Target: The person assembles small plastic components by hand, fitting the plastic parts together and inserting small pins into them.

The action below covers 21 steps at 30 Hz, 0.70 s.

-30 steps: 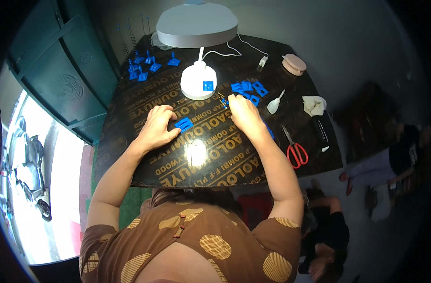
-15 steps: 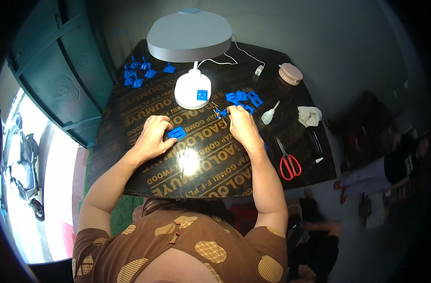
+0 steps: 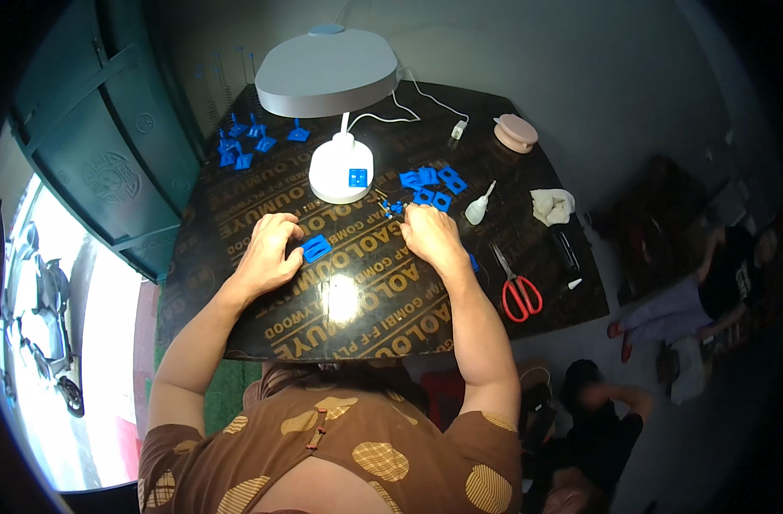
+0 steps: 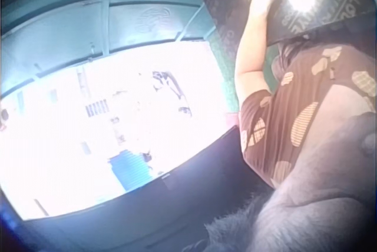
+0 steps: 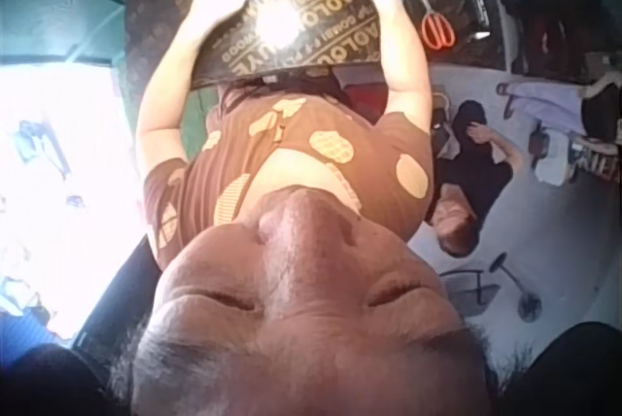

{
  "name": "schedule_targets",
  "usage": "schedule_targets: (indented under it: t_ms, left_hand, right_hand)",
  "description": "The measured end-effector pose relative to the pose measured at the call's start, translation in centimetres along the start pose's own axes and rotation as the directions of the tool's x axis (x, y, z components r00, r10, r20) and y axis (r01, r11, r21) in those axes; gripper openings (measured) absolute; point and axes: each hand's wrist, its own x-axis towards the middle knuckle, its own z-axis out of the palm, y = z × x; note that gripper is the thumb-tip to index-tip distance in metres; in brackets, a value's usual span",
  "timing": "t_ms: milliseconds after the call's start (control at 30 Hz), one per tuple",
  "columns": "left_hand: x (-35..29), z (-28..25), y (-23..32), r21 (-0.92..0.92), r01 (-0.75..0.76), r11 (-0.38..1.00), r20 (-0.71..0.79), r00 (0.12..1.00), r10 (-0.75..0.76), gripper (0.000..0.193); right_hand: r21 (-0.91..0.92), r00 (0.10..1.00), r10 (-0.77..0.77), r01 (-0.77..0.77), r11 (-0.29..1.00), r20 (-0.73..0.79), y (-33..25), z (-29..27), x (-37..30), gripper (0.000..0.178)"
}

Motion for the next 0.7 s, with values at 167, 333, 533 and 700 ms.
schedule_targets:
  t_ms: [167, 333, 533, 700]
  left_hand:
    - [0.0, 0.1, -0.7, -0.018, -0.012, 1.0, -0.04, 0.999, 0.011, 0.02]
    - [-0.2, 0.3, -1.1, -0.012, -0.031, 0.999, -0.048, 0.998, 0.03, 0.018]
    - [-0.2, 0.5, -1.5, 0.004, -0.059, 0.998, -0.056, 0.997, 0.059, 0.016]
    - [-0.2, 0.1, -1.5, 0.017, -0.015, 1.0, -0.035, 0.999, 0.016, 0.017]
  right_hand:
    - [0.068, 0.986, 0.0, 0.011, 0.998, -0.165, 2.7, -0.3, 1.0, 0.012]
    - [0.044, 0.98, 0.029, -0.021, 0.999, -0.195, 3.5, -1.5, 2.8, 0.011]
    - [-0.035, 0.978, -0.087, 0.082, 0.996, -0.19, 4.7, 0.2, 5.8, 0.013]
    - [-0.07, 0.975, -0.097, 0.085, 0.994, -0.198, 3.9, 1.4, 7.0, 0.008]
